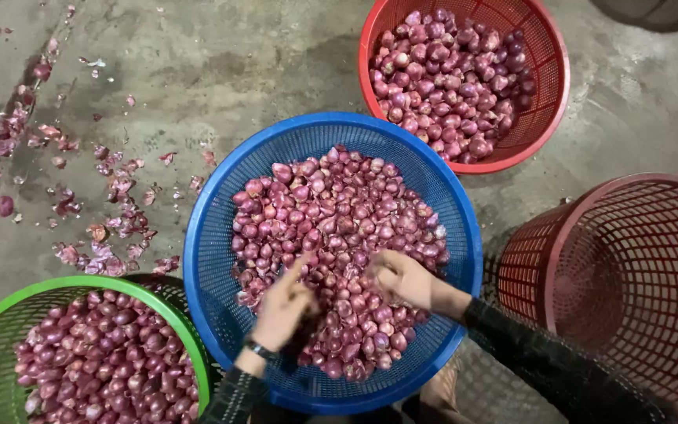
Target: Sorting and inspecting shallots by hand in a plastic basket
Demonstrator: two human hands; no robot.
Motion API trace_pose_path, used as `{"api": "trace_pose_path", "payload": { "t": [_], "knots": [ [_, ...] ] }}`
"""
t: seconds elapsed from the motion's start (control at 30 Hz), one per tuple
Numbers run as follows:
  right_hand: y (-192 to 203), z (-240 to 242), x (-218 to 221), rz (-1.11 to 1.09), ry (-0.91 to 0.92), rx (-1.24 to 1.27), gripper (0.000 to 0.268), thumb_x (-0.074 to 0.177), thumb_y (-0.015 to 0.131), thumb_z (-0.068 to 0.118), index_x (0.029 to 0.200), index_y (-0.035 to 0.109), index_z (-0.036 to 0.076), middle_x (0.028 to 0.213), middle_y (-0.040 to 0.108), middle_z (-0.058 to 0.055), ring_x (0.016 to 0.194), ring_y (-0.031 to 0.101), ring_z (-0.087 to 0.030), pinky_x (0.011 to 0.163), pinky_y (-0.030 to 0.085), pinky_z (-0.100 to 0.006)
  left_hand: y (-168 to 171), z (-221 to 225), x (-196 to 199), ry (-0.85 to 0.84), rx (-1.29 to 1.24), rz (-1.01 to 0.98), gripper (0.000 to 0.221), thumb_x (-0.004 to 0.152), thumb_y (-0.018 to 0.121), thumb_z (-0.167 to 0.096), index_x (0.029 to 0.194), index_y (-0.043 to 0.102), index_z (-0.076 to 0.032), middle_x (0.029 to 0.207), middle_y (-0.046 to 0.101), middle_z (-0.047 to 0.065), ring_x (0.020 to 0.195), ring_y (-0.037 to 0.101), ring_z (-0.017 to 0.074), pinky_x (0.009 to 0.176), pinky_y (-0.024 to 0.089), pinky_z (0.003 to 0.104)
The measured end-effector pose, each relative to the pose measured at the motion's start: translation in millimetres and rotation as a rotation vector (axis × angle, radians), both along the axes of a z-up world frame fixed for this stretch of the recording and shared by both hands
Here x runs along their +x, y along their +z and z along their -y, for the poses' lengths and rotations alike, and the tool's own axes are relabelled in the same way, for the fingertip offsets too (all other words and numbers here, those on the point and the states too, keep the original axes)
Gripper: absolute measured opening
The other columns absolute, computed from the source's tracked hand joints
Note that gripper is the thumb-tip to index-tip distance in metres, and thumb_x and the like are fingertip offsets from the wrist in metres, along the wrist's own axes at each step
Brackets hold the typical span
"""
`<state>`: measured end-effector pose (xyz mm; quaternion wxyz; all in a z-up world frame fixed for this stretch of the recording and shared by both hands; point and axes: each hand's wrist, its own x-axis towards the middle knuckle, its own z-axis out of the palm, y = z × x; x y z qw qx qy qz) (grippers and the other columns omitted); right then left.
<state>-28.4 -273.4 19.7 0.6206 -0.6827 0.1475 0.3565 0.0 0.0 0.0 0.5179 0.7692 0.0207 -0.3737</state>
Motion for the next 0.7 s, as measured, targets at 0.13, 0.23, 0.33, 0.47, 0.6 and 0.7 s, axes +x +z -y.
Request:
{"api": "trace_pose_path", "payload": {
  "t": [0.13,0.23,0.33,0.47,0.6,0.7],
  "knots": [
    [-13,-7,-28,0.045,0.248,-0.460,0.006,0.095,0.050,0.011,0.094,0.053,0.016,0.086,0.074,0.001,0.068,0.065,-0.012,0.065,0.056,-0.032,-26,-49,8,0.038,0.250,0.034,0.057,0.102,0.047,-0.015,0.157,0.043,-0.032,0.085,0.074,-0.001,0.045,0.040,0.0062,0.038,0.037,0.019],
    [-71,-7,-67,0.470,0.761,-0.812,0.013,0.100,0.053,0.021,0.109,0.052,0.013,0.061,0.058,0.003,0.048,0.061,-0.022,0.044,0.054,-0.038,-57,-64,6,-0.019,0.442,0.338,0.048,0.094,0.051,-0.020,0.141,0.059,-0.029,0.137,0.068,0.002,0.119,0.065,0.0307,0.095,0.052,0.042],
    [-102,-13,-88,0.825,0.807,-0.969,0.020,0.091,0.063,0.032,0.093,0.058,0.012,0.075,0.065,-0.011,0.062,0.065,-0.036,0.045,0.052,-0.050,-57,-34,-2,-0.385,0.789,0.306,0.063,0.099,0.053,-0.037,0.158,0.032,-0.028,0.148,0.044,0.015,0.121,0.051,0.0345,0.095,0.058,0.044],
    [-108,-7,-70,0.459,1.031,-0.777,0.024,0.093,0.060,0.036,0.097,0.066,0.014,0.088,0.065,-0.009,0.069,0.067,-0.033,0.052,0.050,-0.048,-78,-2,-39,-0.716,0.880,0.306,0.081,0.099,0.046,-0.059,0.161,0.017,-0.015,0.165,0.019,0.015,0.132,0.036,0.0469,0.110,0.037,0.056],
    [-17,-4,-31,-0.304,0.343,-0.159,0.023,0.101,0.048,0.022,0.112,0.065,0.012,0.089,0.068,-0.004,0.062,0.058,-0.012,0.052,0.050,-0.025,-109,-7,-60,-0.585,0.651,0.320,0.077,0.100,0.053,-0.041,0.159,0.019,-0.005,0.159,0.029,0.014,0.116,0.044,0.0458,0.102,0.045,0.050],
    [-37,3,-35,-0.284,-0.101,0.247,0.008,0.094,0.053,0.003,0.096,0.061,0.003,0.089,0.070,-0.014,0.052,0.053,-0.014,0.041,0.034,-0.023,-97,-7,-53,-0.511,0.548,0.142,0.078,0.096,0.063,-0.027,0.159,0.020,-0.011,0.156,0.030,0.011,0.130,0.042,0.0485,0.117,0.031,0.057]
  ]
}}
